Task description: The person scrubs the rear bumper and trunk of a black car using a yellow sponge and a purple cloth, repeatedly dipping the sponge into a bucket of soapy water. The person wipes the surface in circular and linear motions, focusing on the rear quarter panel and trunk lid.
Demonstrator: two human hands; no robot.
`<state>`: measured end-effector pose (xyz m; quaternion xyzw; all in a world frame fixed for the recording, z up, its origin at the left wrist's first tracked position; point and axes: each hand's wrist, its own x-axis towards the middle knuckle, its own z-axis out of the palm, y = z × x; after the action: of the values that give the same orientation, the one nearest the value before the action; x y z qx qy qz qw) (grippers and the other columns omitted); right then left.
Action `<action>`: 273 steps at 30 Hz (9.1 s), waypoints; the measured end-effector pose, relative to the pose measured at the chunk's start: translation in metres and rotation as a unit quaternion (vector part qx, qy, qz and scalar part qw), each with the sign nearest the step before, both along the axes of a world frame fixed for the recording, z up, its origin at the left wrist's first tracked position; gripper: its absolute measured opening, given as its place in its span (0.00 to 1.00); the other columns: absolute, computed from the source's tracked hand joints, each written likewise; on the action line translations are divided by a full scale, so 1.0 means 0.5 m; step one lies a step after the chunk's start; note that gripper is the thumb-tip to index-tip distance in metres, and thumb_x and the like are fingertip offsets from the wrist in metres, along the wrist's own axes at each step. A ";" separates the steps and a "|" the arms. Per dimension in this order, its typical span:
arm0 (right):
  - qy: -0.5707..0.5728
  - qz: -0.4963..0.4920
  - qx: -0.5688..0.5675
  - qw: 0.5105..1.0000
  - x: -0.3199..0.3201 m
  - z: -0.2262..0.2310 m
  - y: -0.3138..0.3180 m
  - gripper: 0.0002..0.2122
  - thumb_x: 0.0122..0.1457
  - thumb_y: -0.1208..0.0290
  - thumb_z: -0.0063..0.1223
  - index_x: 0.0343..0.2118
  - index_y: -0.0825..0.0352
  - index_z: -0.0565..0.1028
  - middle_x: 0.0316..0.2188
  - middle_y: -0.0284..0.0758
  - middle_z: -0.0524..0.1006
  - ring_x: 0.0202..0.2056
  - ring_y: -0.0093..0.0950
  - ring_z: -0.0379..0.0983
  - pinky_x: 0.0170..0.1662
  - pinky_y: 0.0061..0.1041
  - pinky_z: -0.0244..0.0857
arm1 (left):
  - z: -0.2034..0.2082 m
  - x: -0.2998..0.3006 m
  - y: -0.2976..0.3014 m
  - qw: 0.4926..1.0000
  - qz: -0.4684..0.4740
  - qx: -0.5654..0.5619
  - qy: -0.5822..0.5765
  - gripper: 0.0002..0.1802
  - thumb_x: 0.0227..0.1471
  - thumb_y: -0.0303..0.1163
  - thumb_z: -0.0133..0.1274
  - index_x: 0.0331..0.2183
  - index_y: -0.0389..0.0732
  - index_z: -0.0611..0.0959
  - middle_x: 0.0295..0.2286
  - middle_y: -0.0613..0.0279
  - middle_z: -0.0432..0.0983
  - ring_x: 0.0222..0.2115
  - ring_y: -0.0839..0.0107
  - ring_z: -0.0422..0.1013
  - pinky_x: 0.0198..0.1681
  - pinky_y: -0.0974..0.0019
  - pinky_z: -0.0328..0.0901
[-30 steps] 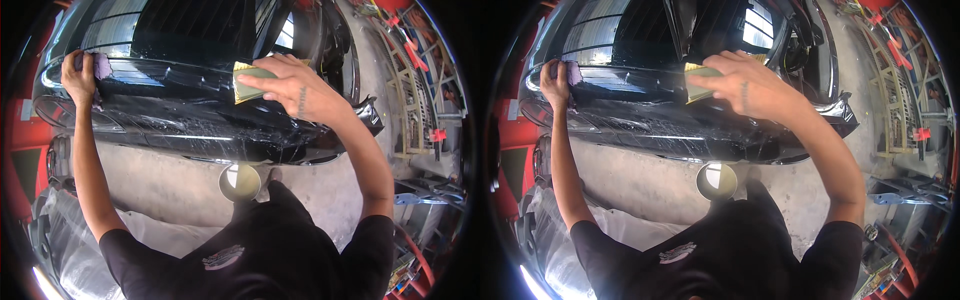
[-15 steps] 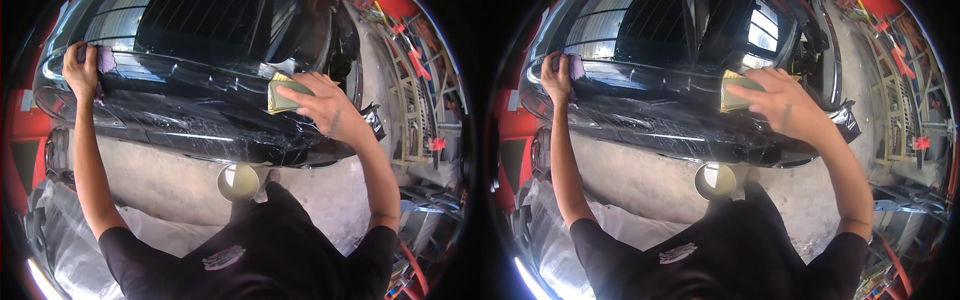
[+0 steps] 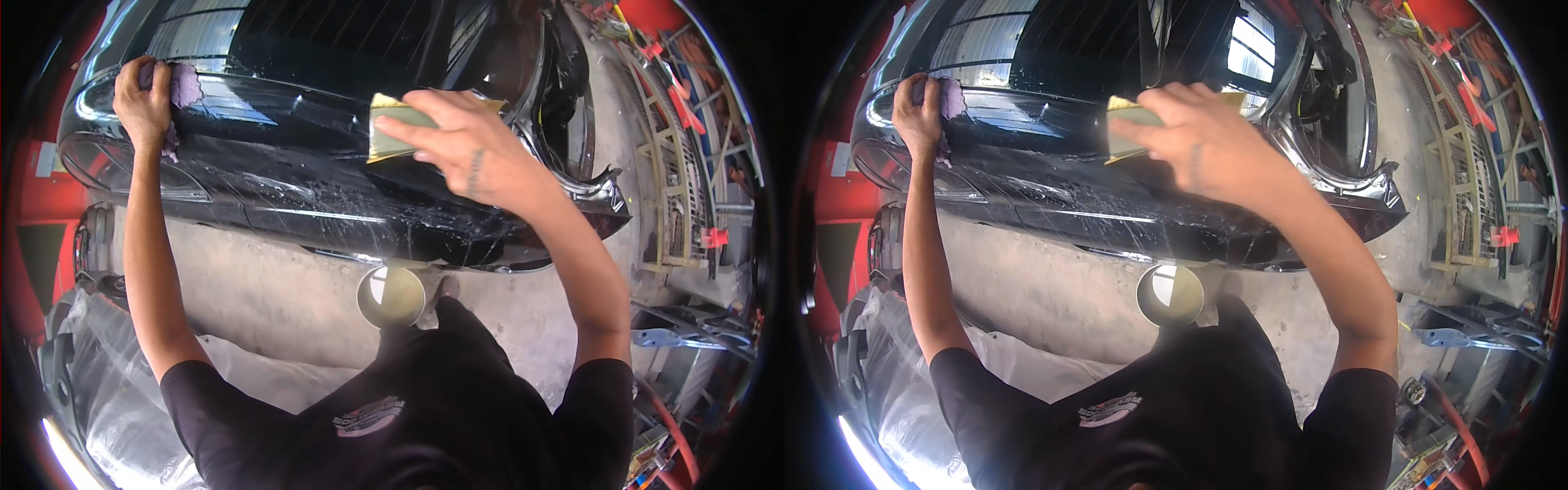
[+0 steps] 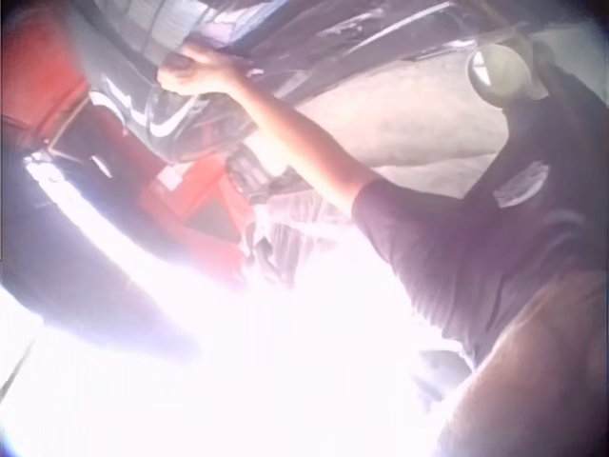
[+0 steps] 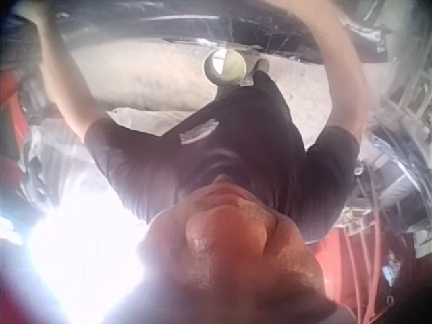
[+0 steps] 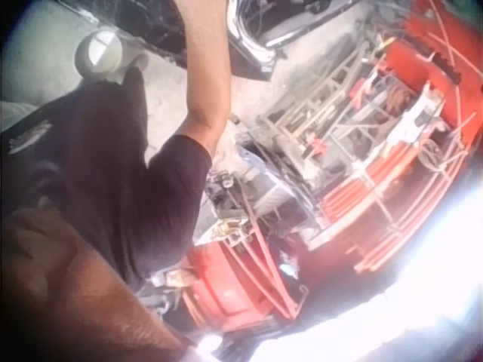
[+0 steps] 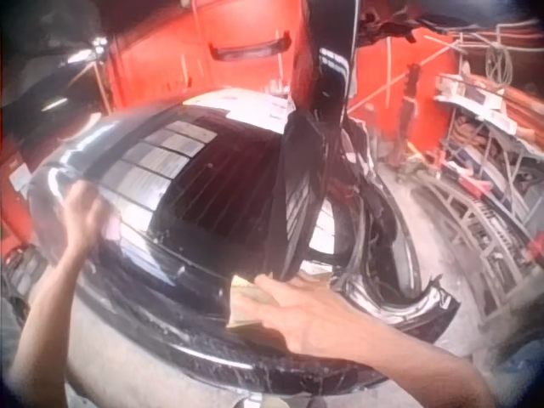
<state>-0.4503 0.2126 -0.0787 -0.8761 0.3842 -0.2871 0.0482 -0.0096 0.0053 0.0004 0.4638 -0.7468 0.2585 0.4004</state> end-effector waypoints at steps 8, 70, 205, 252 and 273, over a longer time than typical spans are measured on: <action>0.015 -0.194 -0.080 0.978 -0.057 -0.142 0.204 0.33 0.48 0.79 0.64 0.63 0.60 0.77 0.58 0.54 0.74 0.52 0.48 0.74 0.53 0.49 0.67 | -0.009 -0.001 -0.014 0.999 -0.015 -0.014 0.024 0.15 0.56 0.37 0.65 0.42 0.38 0.88 0.41 0.49 0.85 0.46 0.48 0.80 0.54 0.53 0.71; -0.022 -0.349 -0.202 0.915 -0.005 -0.254 0.230 0.27 0.51 0.77 0.67 0.58 0.61 0.80 0.53 0.50 0.79 0.53 0.47 0.76 0.52 0.47 0.68 | -0.012 0.017 -0.019 0.999 -0.027 -0.025 -0.036 0.16 0.60 0.41 0.63 0.44 0.40 0.87 0.43 0.54 0.84 0.49 0.50 0.78 0.54 0.50 0.70; -0.052 -0.419 -0.207 0.883 0.127 -0.219 0.176 0.28 0.58 0.81 0.61 0.64 0.69 0.76 0.58 0.57 0.76 0.55 0.54 0.75 0.61 0.50 0.66 | 0.006 0.030 -0.029 0.992 -0.098 -0.080 -0.004 0.11 0.56 0.39 0.62 0.36 0.42 0.87 0.35 0.57 0.83 0.41 0.51 0.77 0.46 0.49 0.69; -0.035 -0.191 -0.089 0.977 0.165 -0.071 0.051 0.28 0.60 0.74 0.65 0.65 0.55 0.78 0.58 0.48 0.77 0.58 0.48 0.73 0.63 0.45 0.65 | -0.004 0.052 -0.037 0.994 -0.094 -0.062 -0.009 0.11 0.54 0.37 0.64 0.37 0.41 0.88 0.36 0.55 0.84 0.41 0.50 0.79 0.47 0.50 0.71; -0.068 -0.197 -0.073 0.975 0.218 -0.046 0.037 0.29 0.59 0.74 0.66 0.65 0.56 0.78 0.58 0.48 0.76 0.57 0.48 0.73 0.63 0.46 0.65 | -0.004 0.040 -0.042 0.993 -0.106 -0.054 -0.009 0.11 0.55 0.37 0.64 0.37 0.41 0.88 0.37 0.55 0.84 0.42 0.50 0.79 0.48 0.52 0.71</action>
<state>-0.3412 0.2313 -0.1019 -0.7630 0.5228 -0.3772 -0.0473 0.0104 -0.0155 -0.0016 0.3570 -0.7806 0.2589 0.4430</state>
